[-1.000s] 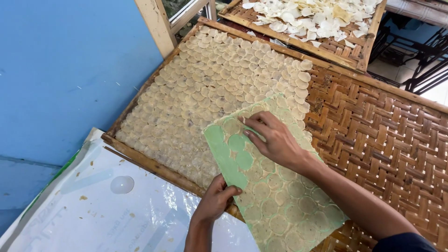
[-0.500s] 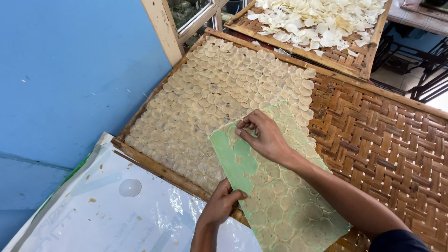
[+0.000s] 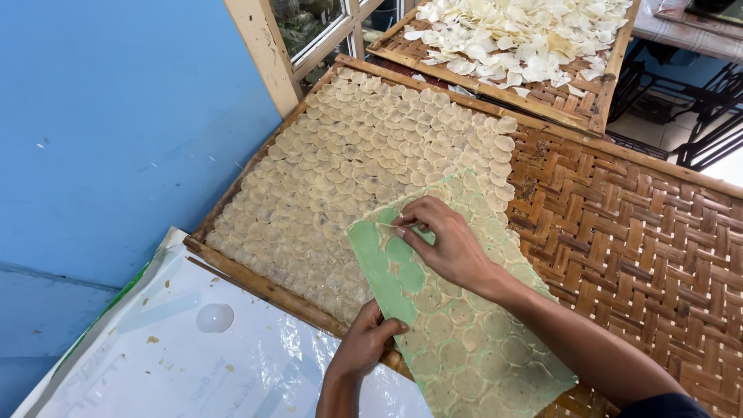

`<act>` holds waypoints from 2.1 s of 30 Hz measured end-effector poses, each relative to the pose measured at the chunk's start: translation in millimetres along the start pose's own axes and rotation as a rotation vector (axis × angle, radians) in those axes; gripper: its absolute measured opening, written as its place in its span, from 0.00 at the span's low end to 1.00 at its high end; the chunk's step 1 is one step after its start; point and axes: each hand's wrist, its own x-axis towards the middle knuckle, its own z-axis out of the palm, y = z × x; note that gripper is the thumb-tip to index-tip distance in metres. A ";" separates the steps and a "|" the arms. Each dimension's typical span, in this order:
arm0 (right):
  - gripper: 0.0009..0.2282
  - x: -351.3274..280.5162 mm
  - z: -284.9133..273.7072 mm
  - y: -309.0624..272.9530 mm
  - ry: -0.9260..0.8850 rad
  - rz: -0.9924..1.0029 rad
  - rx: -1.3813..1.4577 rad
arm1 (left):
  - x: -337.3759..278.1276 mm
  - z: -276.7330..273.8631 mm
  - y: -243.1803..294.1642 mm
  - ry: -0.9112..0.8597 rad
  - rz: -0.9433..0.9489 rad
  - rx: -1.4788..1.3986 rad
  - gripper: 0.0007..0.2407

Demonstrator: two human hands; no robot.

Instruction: Cutting out circular disks from a sheet of dough using a small tool and placing them on a wooden drying tray.

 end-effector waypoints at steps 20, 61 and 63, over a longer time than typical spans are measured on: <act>0.09 -30.7 -11.4 -12.2 -0.270 0.471 0.441 | -3.5 7.4 10.5 -0.021 0.030 0.048 0.11; 0.04 -22.1 -41.1 17.4 0.004 0.340 0.217 | -2.4 14.5 12.3 0.121 -0.004 0.106 0.11; 0.05 -15.4 -51.7 47.0 0.088 0.365 0.165 | -2.6 15.1 12.6 0.099 0.010 0.096 0.11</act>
